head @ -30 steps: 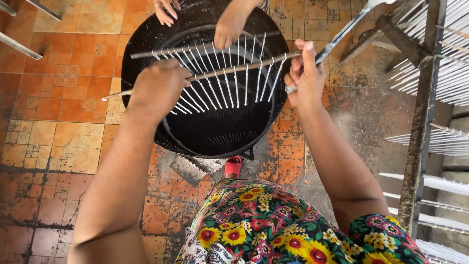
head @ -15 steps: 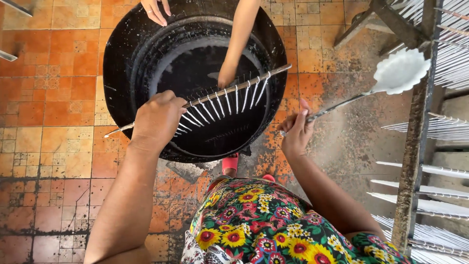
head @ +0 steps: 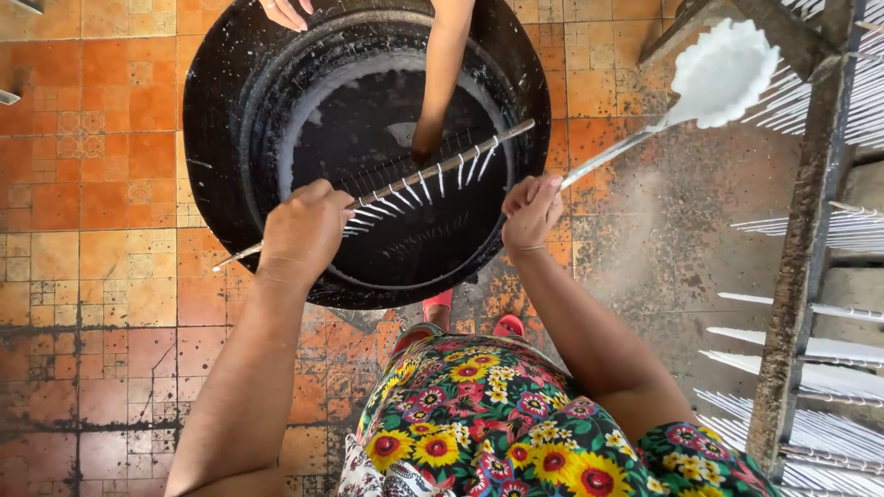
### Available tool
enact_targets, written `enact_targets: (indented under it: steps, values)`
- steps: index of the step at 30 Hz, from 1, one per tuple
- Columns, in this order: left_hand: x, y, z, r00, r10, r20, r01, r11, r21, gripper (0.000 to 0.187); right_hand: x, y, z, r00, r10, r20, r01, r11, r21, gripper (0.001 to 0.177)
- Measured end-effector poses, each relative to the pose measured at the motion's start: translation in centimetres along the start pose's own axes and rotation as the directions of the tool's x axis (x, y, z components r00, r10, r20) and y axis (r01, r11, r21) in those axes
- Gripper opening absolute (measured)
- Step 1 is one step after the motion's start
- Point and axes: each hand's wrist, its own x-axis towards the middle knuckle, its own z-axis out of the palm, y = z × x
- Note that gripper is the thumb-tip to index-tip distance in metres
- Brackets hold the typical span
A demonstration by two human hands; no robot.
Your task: Dipping a rack of cotton wicks into a vat of molten wax and skimming the surface with a ladle to create candles.
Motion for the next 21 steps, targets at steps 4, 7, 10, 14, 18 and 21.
enact_targets:
  steps: [4,7,10,14,18,21]
  values:
    - [0.4,0.7,4.1,0.995,-0.003,0.097,0.006,1.0,-0.03,0.015,-0.1,1.4,-1.2,0.999,-0.038,0.03,0.037,0.999,0.027,0.049]
    - [1.8,0.9,7.6,0.978,0.041,0.207,-0.032,0.998,-0.045,0.008,-0.2,1.4,-1.3,0.997,-0.059,0.048,0.056,0.997,0.055,0.049]
    - [3.9,0.3,13.8,0.961,0.085,0.265,-0.05,0.99,-0.134,0.009,-0.4,1.2,-1.3,0.998,-0.054,0.019,0.052,0.995,0.083,0.048]
    - [6.4,0.0,22.3,0.95,0.076,0.302,-0.023,0.984,-0.176,0.009,-0.6,1.7,-1.7,0.995,-0.09,0.039,0.086,0.992,0.089,0.047]
    - [8.2,1.0,23.6,0.912,0.033,0.408,0.06,0.975,-0.214,0.026,-1.0,1.6,-1.4,0.991,-0.129,0.029,0.127,0.99,0.068,0.048]
    - [8.3,2.9,21.8,0.841,-0.129,0.526,0.381,0.831,-0.406,0.044,-1.4,1.9,-1.7,0.99,-0.136,0.021,0.135,0.988,0.071,0.047]
